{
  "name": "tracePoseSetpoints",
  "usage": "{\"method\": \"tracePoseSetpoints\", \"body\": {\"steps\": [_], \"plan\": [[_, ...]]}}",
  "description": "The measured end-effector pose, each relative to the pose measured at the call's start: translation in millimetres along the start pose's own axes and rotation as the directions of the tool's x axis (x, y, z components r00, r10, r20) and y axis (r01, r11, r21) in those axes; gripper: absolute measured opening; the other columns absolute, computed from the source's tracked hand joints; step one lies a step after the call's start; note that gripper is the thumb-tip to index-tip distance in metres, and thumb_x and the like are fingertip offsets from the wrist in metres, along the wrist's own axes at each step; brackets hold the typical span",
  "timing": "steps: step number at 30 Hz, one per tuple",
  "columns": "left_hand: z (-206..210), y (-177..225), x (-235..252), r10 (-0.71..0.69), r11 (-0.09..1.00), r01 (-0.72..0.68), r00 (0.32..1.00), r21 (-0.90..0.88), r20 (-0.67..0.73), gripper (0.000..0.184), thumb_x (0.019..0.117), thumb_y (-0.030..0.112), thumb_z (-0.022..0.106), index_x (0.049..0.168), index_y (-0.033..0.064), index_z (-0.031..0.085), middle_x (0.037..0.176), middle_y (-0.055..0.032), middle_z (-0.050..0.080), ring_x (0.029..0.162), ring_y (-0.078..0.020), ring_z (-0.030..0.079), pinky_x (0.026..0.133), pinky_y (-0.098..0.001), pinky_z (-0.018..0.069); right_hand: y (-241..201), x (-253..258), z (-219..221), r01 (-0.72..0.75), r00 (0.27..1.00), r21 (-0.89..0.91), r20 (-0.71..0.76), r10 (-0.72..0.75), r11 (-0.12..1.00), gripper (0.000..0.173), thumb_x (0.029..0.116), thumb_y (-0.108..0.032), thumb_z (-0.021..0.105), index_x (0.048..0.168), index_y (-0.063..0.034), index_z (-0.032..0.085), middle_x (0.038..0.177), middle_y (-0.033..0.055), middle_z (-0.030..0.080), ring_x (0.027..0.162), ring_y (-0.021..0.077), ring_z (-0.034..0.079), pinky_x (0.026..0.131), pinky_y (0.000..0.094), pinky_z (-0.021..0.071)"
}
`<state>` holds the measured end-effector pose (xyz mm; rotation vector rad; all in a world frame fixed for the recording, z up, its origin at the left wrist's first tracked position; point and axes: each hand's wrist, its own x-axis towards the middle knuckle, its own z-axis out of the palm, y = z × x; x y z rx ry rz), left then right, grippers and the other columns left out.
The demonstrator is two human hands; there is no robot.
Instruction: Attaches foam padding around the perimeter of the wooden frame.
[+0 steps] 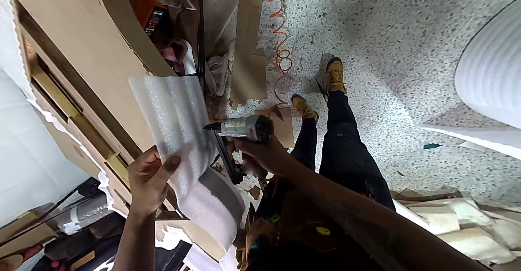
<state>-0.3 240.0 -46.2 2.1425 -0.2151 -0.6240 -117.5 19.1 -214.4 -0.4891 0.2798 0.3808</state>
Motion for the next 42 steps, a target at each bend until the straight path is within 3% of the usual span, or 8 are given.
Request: {"method": "tracePoseSetpoints", "body": {"steps": [6,10,12,15,27,32,39,42], "plan": [[0,8,6,-0.054,0.997,0.056,0.998,0.062,-0.021,0.017,0.0910,0.025,0.075,0.105,0.0157,0.074,0.096,0.0014,0.075,0.084,-0.0104,0.072,0.076,-0.0266,0.0622,-24,14,-7,-0.079,0.995,-0.031,0.057,0.081,0.996,0.026,0.1048,-0.019,0.060,0.125,-0.0041,0.065,0.097,0.0155,0.073,0.048,0.0177,0.058,0.045,0.0299,0.0525],[6,31,30,-0.086,0.934,0.097,0.995,0.345,-0.047,0.019,0.0883,0.038,0.075,0.097,0.0210,0.070,0.091,0.0045,0.071,0.087,-0.0140,0.069,0.080,-0.0342,0.0602,-44,30,-10,-0.076,0.996,0.002,0.057,0.076,0.997,0.025,0.1061,-0.018,0.057,0.125,-0.0032,0.064,0.103,0.0173,0.072,0.050,0.0188,0.058,0.046,0.0314,0.0523],[10,43,45,-0.073,0.892,0.091,0.996,0.444,-0.058,0.021,0.0893,0.043,0.074,0.094,0.0228,0.069,0.089,0.0072,0.069,0.085,-0.0131,0.068,0.077,-0.0339,0.0595,-53,43,-9,-0.076,0.995,0.014,0.061,0.075,0.997,0.024,0.1057,-0.017,0.057,0.121,-0.0006,0.065,0.102,0.0190,0.072,0.049,0.0192,0.057,0.045,0.0320,0.0518],[14,52,62,-0.079,0.870,0.112,0.993,0.480,-0.089,0.015,0.0948,0.037,0.069,0.091,0.0216,0.068,0.085,0.0079,0.069,0.079,-0.0108,0.068,0.070,-0.0310,0.0603,-61,54,-10,-0.100,0.991,0.013,0.090,0.099,0.995,0.024,0.1055,-0.016,0.057,0.123,-0.0007,0.064,0.098,0.0192,0.072,0.047,0.0187,0.056,0.044,0.0313,0.0504],[9,40,62,-0.175,0.937,0.234,0.957,0.259,-0.230,0.013,0.0977,0.025,0.065,0.089,0.0155,0.068,0.079,0.0021,0.067,0.070,-0.0111,0.065,0.064,-0.0267,0.0574,-93,74,-16,-0.242,0.963,-0.071,0.107,0.249,0.968,0.025,0.1056,-0.020,0.058,0.122,-0.0036,0.066,0.094,0.0151,0.072,0.049,0.0170,0.057,0.046,0.0299,0.0523],[7,36,60,-0.229,0.940,0.284,0.937,0.191,-0.265,0.015,0.0989,0.025,0.064,0.089,0.0149,0.069,0.078,0.0011,0.067,0.070,-0.0116,0.064,0.065,-0.0277,0.0575,-103,94,-17,-0.192,0.976,-0.020,0.106,0.193,0.981,0.026,0.1056,-0.016,0.056,0.125,-0.0014,0.064,0.098,0.0183,0.071,0.049,0.0176,0.056,0.046,0.0307,0.0508],[5,31,56,-0.297,0.922,0.357,0.902,0.153,-0.314,0.016,0.1000,0.028,0.064,0.093,0.0150,0.070,0.079,0.0006,0.068,0.071,-0.0126,0.066,0.065,-0.0299,0.0578,-131,110,-10,-0.263,0.960,-0.063,0.083,0.268,0.963,0.024,0.1047,-0.016,0.056,0.123,-0.0044,0.065,0.101,0.0173,0.071,0.049,0.0159,0.053,0.045,0.0287,0.0488],[4,31,52,-0.271,0.927,0.335,0.909,0.168,-0.315,0.015,0.0999,0.027,0.064,0.095,0.0148,0.070,0.084,0.0003,0.070,0.075,-0.0144,0.067,0.067,-0.0311,0.0589,-128,127,-10,-0.261,0.953,-0.078,0.140,0.270,0.962,0.026,0.1052,-0.017,0.056,0.124,-0.0009,0.062,0.098,0.0199,0.069,0.049,0.0177,0.054,0.046,0.0308,0.0498]]}}
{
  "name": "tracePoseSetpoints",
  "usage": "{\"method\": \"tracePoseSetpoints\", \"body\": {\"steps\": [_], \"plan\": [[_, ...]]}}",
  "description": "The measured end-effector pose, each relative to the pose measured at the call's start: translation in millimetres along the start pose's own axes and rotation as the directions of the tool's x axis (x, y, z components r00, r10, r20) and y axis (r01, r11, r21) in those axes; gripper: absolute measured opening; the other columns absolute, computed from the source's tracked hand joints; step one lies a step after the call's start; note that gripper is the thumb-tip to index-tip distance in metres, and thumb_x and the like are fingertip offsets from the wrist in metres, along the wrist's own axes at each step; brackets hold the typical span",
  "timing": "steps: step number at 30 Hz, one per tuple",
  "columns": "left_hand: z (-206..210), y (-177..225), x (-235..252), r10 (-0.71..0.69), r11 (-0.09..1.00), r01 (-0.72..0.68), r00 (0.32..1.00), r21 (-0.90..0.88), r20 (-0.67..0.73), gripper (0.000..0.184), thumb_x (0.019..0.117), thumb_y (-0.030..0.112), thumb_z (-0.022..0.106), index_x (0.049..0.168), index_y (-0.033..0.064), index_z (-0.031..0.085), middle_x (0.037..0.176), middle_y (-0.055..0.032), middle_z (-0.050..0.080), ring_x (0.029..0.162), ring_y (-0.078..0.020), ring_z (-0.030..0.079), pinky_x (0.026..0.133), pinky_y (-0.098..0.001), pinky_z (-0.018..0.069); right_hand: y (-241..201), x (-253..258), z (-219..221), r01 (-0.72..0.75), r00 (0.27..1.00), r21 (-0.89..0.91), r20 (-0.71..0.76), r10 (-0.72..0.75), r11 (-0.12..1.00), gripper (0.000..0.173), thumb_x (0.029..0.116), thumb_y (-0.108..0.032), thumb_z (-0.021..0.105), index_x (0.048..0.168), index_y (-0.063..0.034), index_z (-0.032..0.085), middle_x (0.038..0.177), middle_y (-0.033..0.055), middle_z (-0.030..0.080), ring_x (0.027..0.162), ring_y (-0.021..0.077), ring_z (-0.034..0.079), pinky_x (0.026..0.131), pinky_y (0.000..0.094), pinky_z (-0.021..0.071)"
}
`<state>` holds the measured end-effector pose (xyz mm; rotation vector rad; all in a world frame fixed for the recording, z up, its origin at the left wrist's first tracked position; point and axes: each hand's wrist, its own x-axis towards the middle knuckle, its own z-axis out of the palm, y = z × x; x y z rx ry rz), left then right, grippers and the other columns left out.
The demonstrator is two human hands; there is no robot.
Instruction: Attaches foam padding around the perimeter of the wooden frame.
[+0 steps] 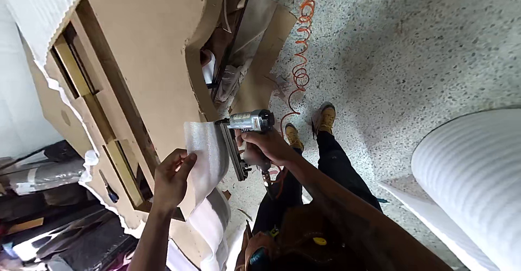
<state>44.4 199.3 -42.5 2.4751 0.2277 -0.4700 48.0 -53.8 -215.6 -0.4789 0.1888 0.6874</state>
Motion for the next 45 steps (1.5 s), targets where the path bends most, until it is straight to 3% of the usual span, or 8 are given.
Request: {"method": "tracePoseSetpoints", "body": {"steps": [8,15,23,29,35,39,41,45], "plan": [[-26,-37,-79,-0.069,0.988,0.052,0.991,-0.148,-0.114,0.027,0.1040,0.036,0.057,0.112,0.0149,0.072,0.104,-0.0021,0.074,0.090,-0.0219,0.072,0.080,-0.0438,0.0637,-108,-34,18,0.030,0.991,-0.566,-0.092,-0.099,0.824,0.030,0.1048,-0.023,0.053,0.131,-0.0132,0.065,0.109,0.0110,0.072,0.061,0.0193,0.060,0.054,0.0353,0.0543],[-73,-156,-218,-0.417,0.908,0.353,0.826,-0.227,-0.380,0.028,0.1028,0.042,0.058,0.107,0.0187,0.073,0.093,0.0046,0.074,0.085,-0.0101,0.072,0.078,-0.0378,0.0634,-184,71,149,0.064,0.993,-0.998,0.064,-0.096,-0.005,0.071,0.0883,-0.037,0.074,0.153,-0.0286,0.045,0.106,0.0076,0.071,0.084,0.0263,0.070,0.072,0.0557,0.0597],[-201,-347,-204,-0.557,0.822,0.487,0.581,-0.295,-0.594,0.027,0.1028,0.036,0.060,0.111,0.0141,0.073,0.100,-0.0071,0.075,0.093,-0.0243,0.073,0.086,-0.0576,0.0587,-87,224,215,0.186,0.967,-0.754,0.253,-0.018,-0.630,0.070,0.0848,-0.016,0.082,0.145,0.0006,0.050,0.133,0.0299,0.057,0.121,0.0493,0.058,0.098,0.0696,0.0496],[-297,-514,-142,-0.595,0.762,0.570,0.430,-0.307,-0.679,0.045,0.0968,0.040,0.067,0.134,0.0141,0.067,0.135,-0.0188,0.063,0.128,-0.0419,0.057,0.104,-0.0695,0.0454,-53,199,221,0.285,0.919,-0.714,0.394,-0.031,-0.640,0.060,0.0931,-0.038,0.067,0.147,-0.0136,0.056,0.159,0.0182,0.042,0.146,0.0380,0.041,0.115,0.0590,0.0399],[-345,-589,-104,-0.696,0.664,0.719,0.497,-0.203,-0.518,0.064,0.0858,0.053,0.076,0.134,0.0130,0.066,0.140,-0.0285,0.056,0.132,-0.0521,0.050,0.101,-0.0779,0.0412,2,98,258,0.383,0.923,-0.904,0.381,0.049,-0.191,0.026,0.1002,-0.010,0.062,0.121,0.0044,0.067,0.139,0.0227,0.058,0.122,0.0291,0.063,0.096,0.0431,0.0590],[-353,-579,-114,-0.741,0.645,0.755,0.581,-0.118,-0.335,0.057,0.0763,0.053,0.080,0.105,0.0045,0.073,0.108,-0.0261,0.070,0.105,-0.0475,0.066,0.087,-0.0753,0.0495,64,60,280,0.411,0.902,-0.911,0.401,0.158,-0.032,0.021,0.1016,-0.008,0.059,0.117,0.0013,0.069,0.130,0.0172,0.064,0.108,0.0260,0.068,0.088,0.0423,0.0616],[-337,-539,-139,-0.732,0.681,0.680,0.620,-0.272,-0.281,0.049,0.0835,0.044,0.075,0.112,0.0031,0.071,0.105,-0.0221,0.070,0.097,-0.0403,0.069,0.085,-0.0676,0.0534,93,46,301,0.432,0.880,-0.902,0.419,0.223,-0.009,0.021,0.1025,-0.013,0.059,0.118,-0.0038,0.070,0.128,0.0133,0.066,0.103,0.0239,0.070,0.083,0.0407,0.0633],[-259,-371,-227,-0.524,0.677,0.152,0.786,-0.721,-0.327,0.026,0.0997,0.018,0.057,0.121,0.0026,0.059,0.084,-0.0118,0.066,0.070,-0.0218,0.065,0.064,-0.0413,0.0574,151,28,335,0.502,0.793,-0.857,0.510,0.334,0.118,0.026,0.1044,-0.026,0.058,0.119,-0.0102,0.072,0.126,0.0088,0.069,0.099,0.0225,0.071,0.081,0.0409,0.0641]]}}
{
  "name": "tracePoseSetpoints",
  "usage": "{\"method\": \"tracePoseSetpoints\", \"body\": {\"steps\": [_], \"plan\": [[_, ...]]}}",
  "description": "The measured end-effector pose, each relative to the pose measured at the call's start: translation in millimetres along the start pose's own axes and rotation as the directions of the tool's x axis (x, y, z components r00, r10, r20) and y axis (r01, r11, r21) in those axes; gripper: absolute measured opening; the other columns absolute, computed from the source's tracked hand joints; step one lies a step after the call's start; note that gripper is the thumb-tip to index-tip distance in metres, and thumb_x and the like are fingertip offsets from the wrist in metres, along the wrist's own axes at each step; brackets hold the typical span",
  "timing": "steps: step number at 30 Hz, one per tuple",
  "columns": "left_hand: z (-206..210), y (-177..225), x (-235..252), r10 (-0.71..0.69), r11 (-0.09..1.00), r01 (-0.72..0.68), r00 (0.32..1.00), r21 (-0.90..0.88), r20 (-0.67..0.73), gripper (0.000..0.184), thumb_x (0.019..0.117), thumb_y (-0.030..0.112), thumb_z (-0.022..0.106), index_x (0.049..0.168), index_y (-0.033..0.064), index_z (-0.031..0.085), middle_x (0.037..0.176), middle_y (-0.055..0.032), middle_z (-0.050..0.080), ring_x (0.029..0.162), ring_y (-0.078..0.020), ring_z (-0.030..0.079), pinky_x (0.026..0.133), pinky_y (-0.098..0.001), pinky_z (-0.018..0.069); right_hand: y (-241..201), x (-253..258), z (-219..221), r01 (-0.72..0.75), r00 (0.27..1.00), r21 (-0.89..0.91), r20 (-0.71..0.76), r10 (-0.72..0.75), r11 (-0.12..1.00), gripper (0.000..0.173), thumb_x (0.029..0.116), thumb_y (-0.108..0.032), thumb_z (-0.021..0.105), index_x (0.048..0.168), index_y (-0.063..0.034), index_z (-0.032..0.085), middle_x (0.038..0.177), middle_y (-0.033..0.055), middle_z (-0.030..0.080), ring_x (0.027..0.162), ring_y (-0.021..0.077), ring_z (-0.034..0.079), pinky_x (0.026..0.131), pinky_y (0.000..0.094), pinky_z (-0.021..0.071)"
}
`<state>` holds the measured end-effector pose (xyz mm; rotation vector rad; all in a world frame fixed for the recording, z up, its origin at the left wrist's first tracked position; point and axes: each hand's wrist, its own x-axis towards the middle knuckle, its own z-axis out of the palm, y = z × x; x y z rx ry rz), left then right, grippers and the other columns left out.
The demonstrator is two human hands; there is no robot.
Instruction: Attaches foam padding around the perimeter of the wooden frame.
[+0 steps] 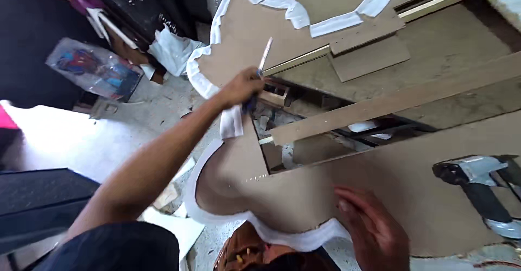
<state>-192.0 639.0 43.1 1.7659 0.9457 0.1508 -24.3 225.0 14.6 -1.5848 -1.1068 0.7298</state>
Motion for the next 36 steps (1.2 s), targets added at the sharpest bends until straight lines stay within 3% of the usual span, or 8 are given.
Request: {"method": "tracePoseSetpoints", "body": {"steps": [5,9,11,16,20,26,31,36], "plan": [[147,5,-251,0.124,0.976,-0.129,0.992,-0.173,-0.039,0.028,0.1041,0.018,0.041,0.125,0.0143,0.059,0.114,0.0003,0.073,0.097,-0.0153,0.069,0.080,-0.0384,0.0602,-19,-29,60,0.032,0.929,0.190,0.357,-0.099,0.981,0.028,0.1032,-0.038,0.058,0.114,-0.0191,0.075,0.134,0.0036,0.064,0.112,0.0205,0.067,0.085,0.0413,0.0631],[233,-11,-329,0.203,0.947,-0.237,0.965,-0.217,-0.167,0.036,0.1059,0.032,0.040,0.126,0.0090,0.059,0.127,-0.0018,0.070,0.118,-0.0173,0.066,0.098,-0.0447,0.0577,-23,-100,74,-0.088,0.876,0.222,0.481,-0.031,0.971,0.023,0.0941,-0.035,0.074,0.106,-0.0155,0.076,0.131,0.0044,0.066,0.119,0.0179,0.065,0.097,0.0407,0.0606],[256,-11,-352,0.286,0.921,-0.328,0.936,-0.211,-0.207,0.043,0.1070,0.036,0.038,0.132,0.0052,0.055,0.132,-0.0040,0.068,0.124,-0.0192,0.063,0.103,-0.0462,0.0553,-22,-130,71,-0.143,0.883,0.300,0.470,-0.015,0.943,0.042,0.0883,-0.019,0.080,0.127,-0.0086,0.067,0.125,0.0065,0.069,0.111,0.0226,0.070,0.095,0.0439,0.0634],[277,-4,-375,0.520,0.747,-0.614,0.779,-0.256,-0.351,0.043,0.1094,0.037,0.035,0.127,0.0044,0.056,0.136,-0.0110,0.067,0.140,-0.0317,0.051,0.124,-0.0568,0.0320,-54,-165,51,-0.140,0.876,0.314,0.481,-0.030,0.939,0.045,0.0900,-0.011,0.079,0.132,-0.0060,0.064,0.124,0.0100,0.069,0.104,0.0265,0.072,0.089,0.0461,0.0652],[239,-34,-375,0.530,0.847,-0.509,0.787,0.153,-0.316,0.047,0.1064,0.051,0.046,0.122,0.0151,0.072,0.130,0.0022,0.070,0.131,-0.0151,0.058,0.118,-0.0472,0.0413,-75,-136,14,0.169,0.912,-0.135,0.396,-0.103,0.976,0.024,0.0921,-0.041,0.072,0.103,-0.0199,0.075,0.110,-0.0009,0.071,0.093,0.0136,0.067,0.073,0.0369,0.0598],[147,-146,-353,0.274,0.745,-0.154,0.958,0.649,-0.087,0.045,0.0869,0.058,0.073,0.122,0.0301,0.073,0.118,0.0043,0.071,0.114,-0.0214,0.063,0.097,-0.0545,0.0518,-149,-76,25,0.387,0.817,-0.825,0.514,0.262,0.412,0.045,0.0763,-0.068,0.067,0.094,-0.0278,0.074,0.098,-0.0024,0.062,0.080,0.0163,0.063,0.065,0.0441,0.0558],[157,-170,-329,0.179,0.706,-0.178,0.981,0.685,0.070,0.027,0.0971,0.048,0.062,0.101,0.0257,0.077,0.100,0.0025,0.074,0.103,-0.0201,0.068,0.093,-0.0523,0.0521,-169,-46,122,0.527,0.707,-0.837,0.527,0.471,0.147,0.059,0.0722,-0.067,0.072,0.092,-0.0118,0.073,0.110,0.0156,0.066,0.086,0.0341,0.068,0.069,0.0584,0.0557],[155,-177,-320,0.224,0.703,-0.211,0.972,0.680,0.070,0.027,0.0984,0.044,0.058,0.095,0.0247,0.076,0.094,0.0043,0.073,0.094,-0.0159,0.069,0.089,-0.0478,0.0524,-168,-33,198,0.577,0.631,-0.816,0.463,0.622,0.022,0.055,0.0686,-0.062,0.078,0.085,-0.0100,0.073,0.096,0.0135,0.069,0.085,0.0327,0.068,0.068,0.0575,0.0543]]}}
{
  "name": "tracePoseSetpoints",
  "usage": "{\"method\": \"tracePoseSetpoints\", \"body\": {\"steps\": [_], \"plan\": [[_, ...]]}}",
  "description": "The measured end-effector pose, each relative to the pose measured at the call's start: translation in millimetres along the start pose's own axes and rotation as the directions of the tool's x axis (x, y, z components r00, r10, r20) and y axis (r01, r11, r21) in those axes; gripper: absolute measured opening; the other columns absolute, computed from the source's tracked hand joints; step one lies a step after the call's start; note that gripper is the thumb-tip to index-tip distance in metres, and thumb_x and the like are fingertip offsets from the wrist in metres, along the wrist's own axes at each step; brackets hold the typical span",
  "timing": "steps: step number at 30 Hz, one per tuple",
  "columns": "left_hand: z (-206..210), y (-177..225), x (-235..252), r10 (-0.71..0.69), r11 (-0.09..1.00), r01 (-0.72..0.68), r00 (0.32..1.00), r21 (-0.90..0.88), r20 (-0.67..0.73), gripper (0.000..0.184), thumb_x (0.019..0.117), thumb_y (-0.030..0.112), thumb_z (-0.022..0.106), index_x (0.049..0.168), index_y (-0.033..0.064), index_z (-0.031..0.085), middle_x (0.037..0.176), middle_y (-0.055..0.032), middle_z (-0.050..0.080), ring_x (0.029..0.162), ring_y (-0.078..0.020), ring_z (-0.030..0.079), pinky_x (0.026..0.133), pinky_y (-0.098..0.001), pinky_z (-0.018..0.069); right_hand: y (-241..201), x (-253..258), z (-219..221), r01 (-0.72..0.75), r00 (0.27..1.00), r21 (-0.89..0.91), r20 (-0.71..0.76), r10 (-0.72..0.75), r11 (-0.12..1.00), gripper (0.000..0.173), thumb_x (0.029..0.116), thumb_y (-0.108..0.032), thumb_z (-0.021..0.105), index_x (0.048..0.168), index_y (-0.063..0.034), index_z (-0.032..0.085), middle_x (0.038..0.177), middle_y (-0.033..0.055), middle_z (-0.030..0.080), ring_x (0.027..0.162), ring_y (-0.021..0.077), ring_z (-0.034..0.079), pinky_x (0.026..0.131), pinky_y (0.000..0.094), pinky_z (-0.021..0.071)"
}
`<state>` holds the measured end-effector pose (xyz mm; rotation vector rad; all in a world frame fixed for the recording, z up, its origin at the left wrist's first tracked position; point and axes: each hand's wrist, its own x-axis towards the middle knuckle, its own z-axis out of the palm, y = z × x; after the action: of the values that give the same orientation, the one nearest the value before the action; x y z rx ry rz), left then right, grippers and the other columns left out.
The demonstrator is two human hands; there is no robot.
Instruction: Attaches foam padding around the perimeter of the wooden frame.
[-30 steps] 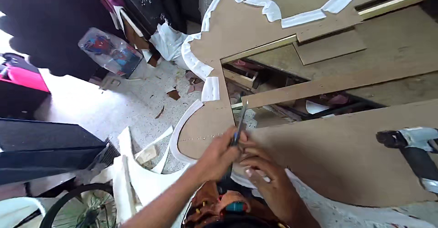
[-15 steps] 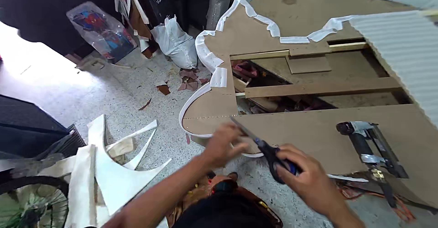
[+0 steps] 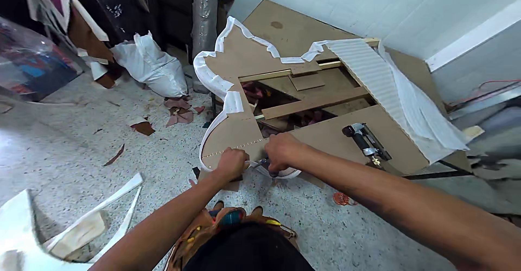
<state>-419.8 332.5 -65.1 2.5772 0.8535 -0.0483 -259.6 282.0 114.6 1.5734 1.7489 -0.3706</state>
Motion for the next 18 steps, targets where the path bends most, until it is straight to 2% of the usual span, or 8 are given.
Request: {"method": "tracePoseSetpoints", "body": {"steps": [3,6,11,13,15,18], "plan": [[-3,-4,1,0.026,1.000,-0.026,1.000,-0.009,0.014,0.025,0.0973,0.042,0.061,0.089,0.0230,0.075,0.089,0.0032,0.073,0.089,-0.0169,0.069,0.087,-0.0474,0.0517,-22,12,-8,-0.016,0.999,-0.013,0.047,0.017,1.000,0.050,0.0686,-0.055,0.081,0.086,-0.0086,0.072,0.091,0.0132,0.069,0.085,0.0328,0.068,0.068,0.0571,0.0537],[-6,-9,3,0.057,0.998,-0.056,0.998,-0.030,0.027,0.026,0.0974,0.043,0.061,0.090,0.0229,0.076,0.091,0.0026,0.073,0.091,-0.0180,0.069,0.087,-0.0498,0.0523,-30,15,-13,0.012,0.999,-0.002,0.043,-0.012,1.000,0.041,0.0724,-0.044,0.082,0.087,-0.0070,0.072,0.089,0.0139,0.068,0.084,0.0340,0.068,0.066,0.0575,0.0542],[-12,-18,10,0.075,0.995,-0.072,0.996,-0.067,0.038,0.028,0.0970,0.047,0.060,0.088,0.0244,0.076,0.088,0.0034,0.073,0.088,-0.0180,0.069,0.084,-0.0498,0.0537,-13,-6,-10,0.038,0.999,0.057,-0.038,-0.036,0.998,0.023,0.0819,-0.025,0.079,0.090,-0.0052,0.069,0.087,0.0146,0.067,0.083,0.0353,0.068,0.067,0.0583,0.0552],[-16,-24,9,0.062,0.992,-0.058,0.998,-0.115,0.032,0.029,0.0977,0.047,0.058,0.088,0.0255,0.075,0.087,0.0044,0.072,0.087,-0.0170,0.069,0.081,-0.0492,0.0540,15,-29,-9,-0.004,0.994,0.107,-0.109,0.015,0.994,0.025,0.0834,-0.028,0.079,0.088,-0.0049,0.070,0.091,0.0158,0.067,0.083,0.0362,0.068,0.067,0.0594,0.0557],[-25,-26,7,0.042,0.985,-0.041,0.999,-0.167,0.005,0.029,0.0980,0.047,0.057,0.090,0.0261,0.076,0.089,0.0048,0.073,0.087,-0.0166,0.069,0.080,-0.0498,0.0556,53,-57,-5,-0.103,0.985,0.115,-0.129,0.118,0.988,0.030,0.0834,-0.037,0.077,0.087,-0.0077,0.071,0.100,0.0150,0.067,0.081,0.0343,0.067,0.066,0.0580,0.0562],[-38,-7,11,0.052,0.976,-0.066,0.996,-0.208,-0.072,0.030,0.0978,0.051,0.057,0.092,0.0281,0.075,0.088,0.0082,0.070,0.083,-0.0124,0.067,0.078,-0.0462,0.0562,111,-102,8,-0.288,0.952,0.061,-0.087,0.293,0.956,0.045,0.0759,-0.056,0.075,0.087,-0.0130,0.072,0.112,0.0121,0.064,0.077,0.0296,0.066,0.063,0.0544,0.0559]]}}
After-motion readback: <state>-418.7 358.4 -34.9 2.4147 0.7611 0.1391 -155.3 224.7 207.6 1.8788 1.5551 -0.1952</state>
